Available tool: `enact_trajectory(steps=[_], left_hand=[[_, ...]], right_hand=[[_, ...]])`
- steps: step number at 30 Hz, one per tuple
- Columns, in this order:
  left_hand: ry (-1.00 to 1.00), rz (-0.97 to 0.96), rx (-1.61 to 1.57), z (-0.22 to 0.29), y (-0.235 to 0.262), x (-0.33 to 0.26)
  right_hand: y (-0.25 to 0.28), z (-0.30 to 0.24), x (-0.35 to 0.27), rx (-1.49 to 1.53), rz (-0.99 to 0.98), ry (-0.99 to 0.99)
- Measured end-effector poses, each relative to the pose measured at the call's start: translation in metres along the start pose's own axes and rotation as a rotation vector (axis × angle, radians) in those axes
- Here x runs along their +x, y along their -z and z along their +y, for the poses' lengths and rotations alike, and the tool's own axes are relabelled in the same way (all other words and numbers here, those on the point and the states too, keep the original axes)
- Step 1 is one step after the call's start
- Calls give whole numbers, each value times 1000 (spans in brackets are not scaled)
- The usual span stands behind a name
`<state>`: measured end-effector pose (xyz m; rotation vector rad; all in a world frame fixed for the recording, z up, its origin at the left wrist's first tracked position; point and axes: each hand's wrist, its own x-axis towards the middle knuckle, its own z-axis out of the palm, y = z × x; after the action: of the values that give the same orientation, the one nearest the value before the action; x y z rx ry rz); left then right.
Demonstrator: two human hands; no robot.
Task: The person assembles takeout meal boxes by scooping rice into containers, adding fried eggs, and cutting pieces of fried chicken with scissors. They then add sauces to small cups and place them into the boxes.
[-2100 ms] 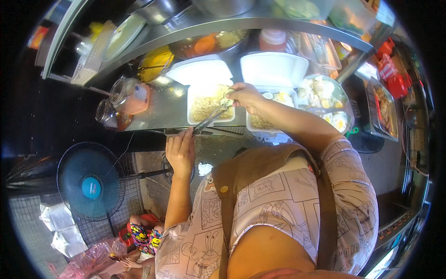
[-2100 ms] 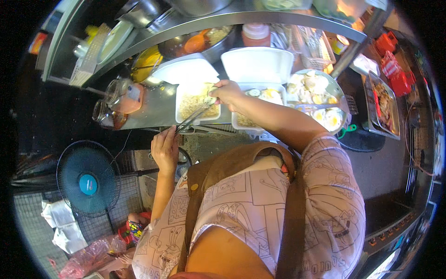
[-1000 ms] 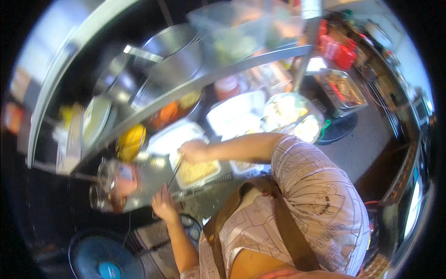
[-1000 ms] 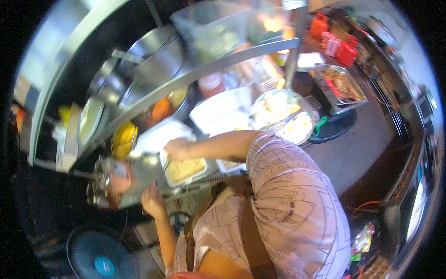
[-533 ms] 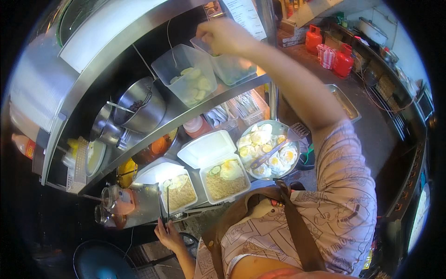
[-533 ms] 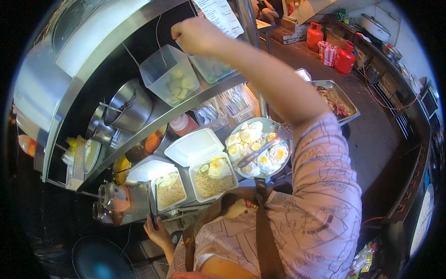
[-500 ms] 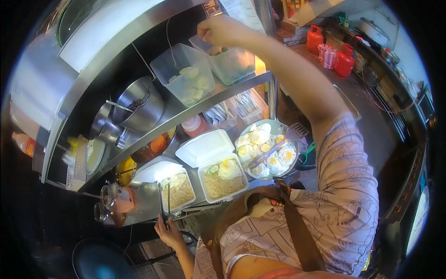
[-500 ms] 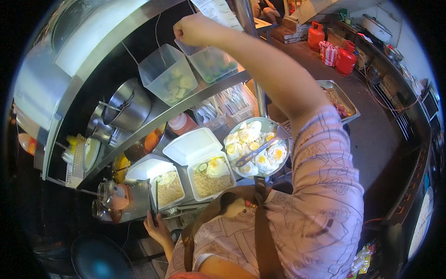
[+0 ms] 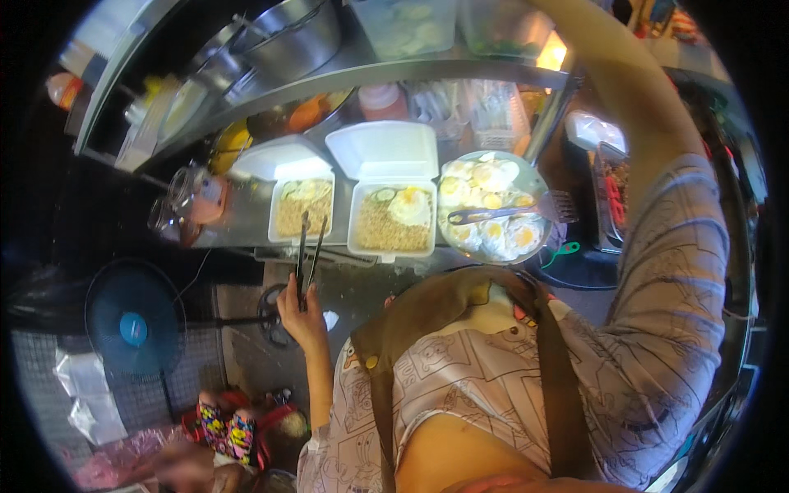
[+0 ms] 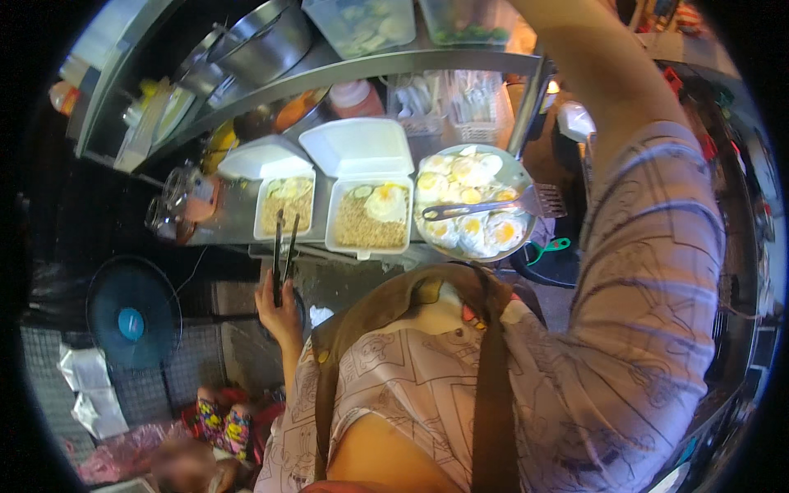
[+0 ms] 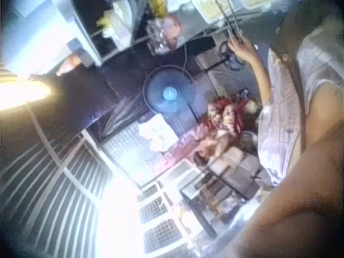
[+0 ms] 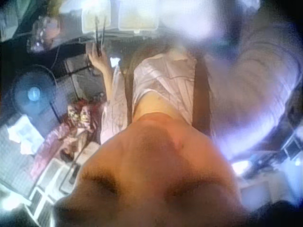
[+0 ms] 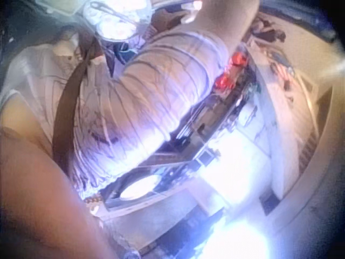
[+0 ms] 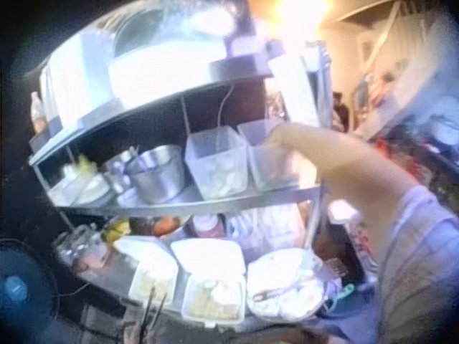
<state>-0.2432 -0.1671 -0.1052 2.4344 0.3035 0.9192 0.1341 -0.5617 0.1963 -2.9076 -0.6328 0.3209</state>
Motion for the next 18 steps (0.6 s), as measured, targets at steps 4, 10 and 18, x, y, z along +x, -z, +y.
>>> enact_trajectory(steps=[4, 10, 18], left_hand=[[47, -15, -40, 2, -4, -12], [30, -140, -24, 4, -21, -7], [-196, -178, 119, 6, -39, 45]], right_hand=[[4, -11, -7, 37, 51, 28], [5, -16, -10, 86, 99, 35], [9, -24, -11, 144, 163, 33]])
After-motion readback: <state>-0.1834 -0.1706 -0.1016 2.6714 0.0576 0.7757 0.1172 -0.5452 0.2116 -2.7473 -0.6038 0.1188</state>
